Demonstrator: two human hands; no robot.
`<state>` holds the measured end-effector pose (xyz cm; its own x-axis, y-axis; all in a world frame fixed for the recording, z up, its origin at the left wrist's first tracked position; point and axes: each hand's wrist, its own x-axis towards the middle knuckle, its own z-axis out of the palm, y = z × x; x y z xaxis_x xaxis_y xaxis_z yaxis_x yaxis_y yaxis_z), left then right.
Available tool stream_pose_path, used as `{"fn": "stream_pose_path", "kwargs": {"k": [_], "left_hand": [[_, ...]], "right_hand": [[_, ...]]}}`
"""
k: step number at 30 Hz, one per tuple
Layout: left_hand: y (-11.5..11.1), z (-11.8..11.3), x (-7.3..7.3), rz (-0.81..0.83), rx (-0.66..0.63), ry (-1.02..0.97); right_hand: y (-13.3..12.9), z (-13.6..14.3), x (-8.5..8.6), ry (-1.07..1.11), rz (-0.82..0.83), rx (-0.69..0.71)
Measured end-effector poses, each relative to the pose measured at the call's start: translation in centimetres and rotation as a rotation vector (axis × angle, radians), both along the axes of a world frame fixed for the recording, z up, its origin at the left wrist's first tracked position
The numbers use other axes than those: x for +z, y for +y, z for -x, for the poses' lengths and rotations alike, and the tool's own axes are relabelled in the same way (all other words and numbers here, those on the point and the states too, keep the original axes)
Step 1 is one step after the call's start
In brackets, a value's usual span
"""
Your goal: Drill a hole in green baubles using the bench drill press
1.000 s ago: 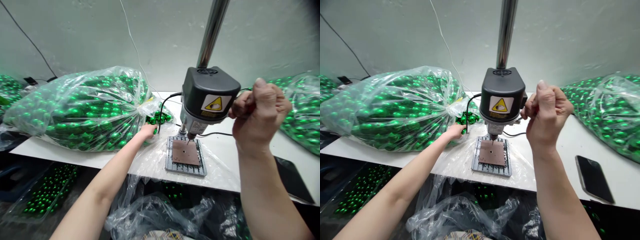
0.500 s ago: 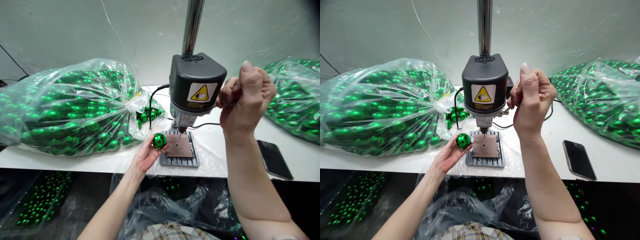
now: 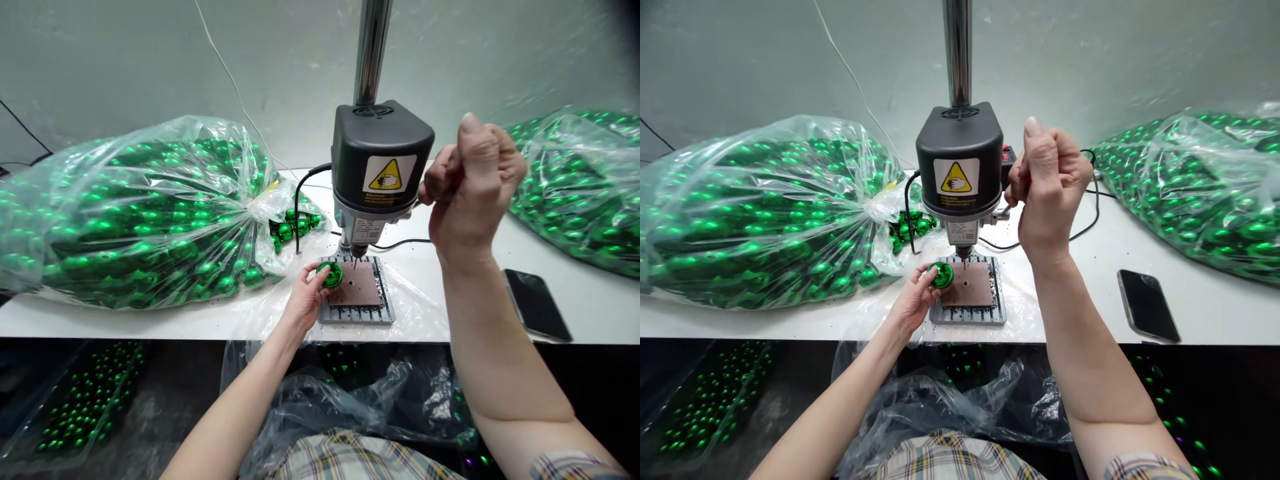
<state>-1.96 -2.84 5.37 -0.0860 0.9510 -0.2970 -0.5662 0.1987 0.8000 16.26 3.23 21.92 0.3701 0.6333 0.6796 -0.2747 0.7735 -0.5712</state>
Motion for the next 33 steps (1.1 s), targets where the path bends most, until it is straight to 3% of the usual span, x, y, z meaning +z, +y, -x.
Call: {"fn": "stream_pose_path", "kwargs": {"k": [4,13,27,31,33], "left_hand": [[1.0,-0.5,-1.0,-0.137,0.035,0.275],[2.4,-0.8,-1.8,-0.156,-0.026,0.347],[2.7,-1.7,-1.6,-0.255,-0.151,0.452],[2.3,-2.0,-2.3,-0.290,-0.210,0.529],[2.0,-2.0,-2.8,-0.320,-0.179,0.579]], "right_hand": [[0.0,-0.4,0.0,-0.053,0.042,-0.008],[3.6,-1.3,1.3,-0.149,0.246,0.093],[4.2,-1.1,0.6,-0.161,0.152,-0.005],[4.3,-1.0,0.5,-0.168,0.142,-0.035],[4.2,-1.0,0.5,-0.177,0.149,-0.036]]}}
